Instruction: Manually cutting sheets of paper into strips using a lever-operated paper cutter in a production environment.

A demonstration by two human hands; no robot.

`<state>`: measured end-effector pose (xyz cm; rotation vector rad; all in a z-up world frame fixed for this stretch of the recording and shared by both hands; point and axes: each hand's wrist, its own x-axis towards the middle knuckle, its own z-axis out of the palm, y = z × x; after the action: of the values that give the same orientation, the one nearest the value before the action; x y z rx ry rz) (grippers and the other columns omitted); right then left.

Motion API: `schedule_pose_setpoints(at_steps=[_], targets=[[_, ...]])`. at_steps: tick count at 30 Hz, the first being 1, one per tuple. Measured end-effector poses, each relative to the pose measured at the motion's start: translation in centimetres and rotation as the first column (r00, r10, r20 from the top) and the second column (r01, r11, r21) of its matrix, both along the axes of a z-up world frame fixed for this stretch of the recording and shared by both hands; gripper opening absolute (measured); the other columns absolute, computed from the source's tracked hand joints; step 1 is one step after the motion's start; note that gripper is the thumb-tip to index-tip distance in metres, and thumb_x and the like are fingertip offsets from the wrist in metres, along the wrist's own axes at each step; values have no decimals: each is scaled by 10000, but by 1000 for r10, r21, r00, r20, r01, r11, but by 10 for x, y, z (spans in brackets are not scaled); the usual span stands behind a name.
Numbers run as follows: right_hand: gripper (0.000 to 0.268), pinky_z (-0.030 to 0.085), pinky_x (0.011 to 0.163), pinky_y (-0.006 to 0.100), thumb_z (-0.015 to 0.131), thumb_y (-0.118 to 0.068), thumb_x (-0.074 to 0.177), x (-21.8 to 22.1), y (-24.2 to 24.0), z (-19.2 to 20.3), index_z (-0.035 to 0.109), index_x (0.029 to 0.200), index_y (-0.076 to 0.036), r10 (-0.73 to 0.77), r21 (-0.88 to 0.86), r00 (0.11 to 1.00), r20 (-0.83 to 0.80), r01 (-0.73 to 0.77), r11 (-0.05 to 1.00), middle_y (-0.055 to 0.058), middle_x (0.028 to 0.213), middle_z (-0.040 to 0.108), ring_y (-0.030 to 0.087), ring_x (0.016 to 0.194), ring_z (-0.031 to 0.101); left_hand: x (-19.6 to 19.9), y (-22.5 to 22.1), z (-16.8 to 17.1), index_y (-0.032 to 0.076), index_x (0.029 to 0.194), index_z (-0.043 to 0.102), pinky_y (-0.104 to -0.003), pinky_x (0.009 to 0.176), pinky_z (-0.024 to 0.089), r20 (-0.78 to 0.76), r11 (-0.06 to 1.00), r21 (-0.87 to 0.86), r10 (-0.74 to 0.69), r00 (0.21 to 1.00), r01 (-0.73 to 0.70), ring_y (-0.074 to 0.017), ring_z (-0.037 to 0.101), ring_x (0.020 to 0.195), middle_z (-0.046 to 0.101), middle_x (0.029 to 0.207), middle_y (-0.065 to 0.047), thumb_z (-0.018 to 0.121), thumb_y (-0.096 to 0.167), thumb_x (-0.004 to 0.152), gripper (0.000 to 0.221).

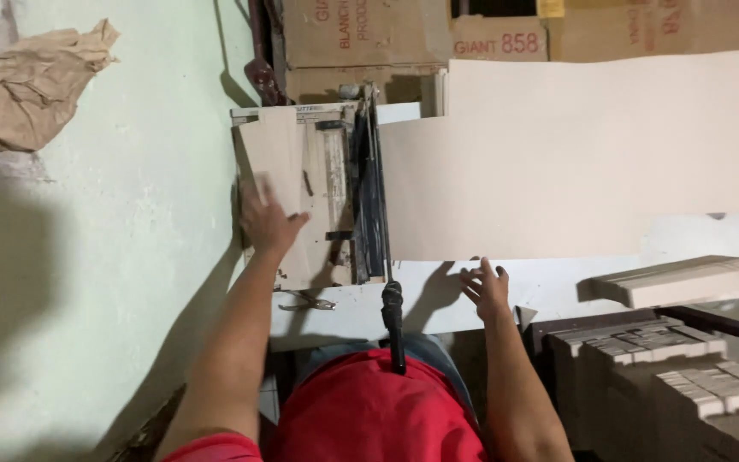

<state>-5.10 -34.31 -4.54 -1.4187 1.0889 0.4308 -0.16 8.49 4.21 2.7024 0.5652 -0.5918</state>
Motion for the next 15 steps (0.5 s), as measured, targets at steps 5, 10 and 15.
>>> schedule_pose_setpoints(at_steps=[5, 10, 15], targets=[[896, 680, 835, 361, 634, -434, 1032, 41, -48, -33, 76, 1496, 92, -414, 354, 910, -29, 397, 847, 163, 1204, 478, 217, 959, 694, 8, -10, -29, 231, 1638, -79, -566, 1069, 480, -113, 875, -263, 389, 914, -405, -443, 393, 1437, 183, 1641, -259, 581, 97, 1011, 920], [514, 537, 560, 226, 717, -215, 1006, 70, -81, -13, 295, 1290, -141, -389, 257, 904, 179, 338, 905, 5, 958, 504, 105, 627, 543, 7, -10, -33, 222, 1645, -11, -537, 1061, 500, -99, 888, -244, 378, 921, -391, -420, 406, 1434, 206, 1636, -247, 612, 155, 995, 903], [319, 572, 506, 195, 680, -256, 1055, 88, -76, 189, 439, 1194, -98, 106, -205, 913, 395, -25, 978, 28, 973, 480, 108, 604, 559, -10, -13, -43, 181, 1648, -1, -565, 1169, 375, -72, 912, -212, 343, 936, -351, -439, 344, 1469, 177, 1639, -276, 671, 284, 976, 956]])
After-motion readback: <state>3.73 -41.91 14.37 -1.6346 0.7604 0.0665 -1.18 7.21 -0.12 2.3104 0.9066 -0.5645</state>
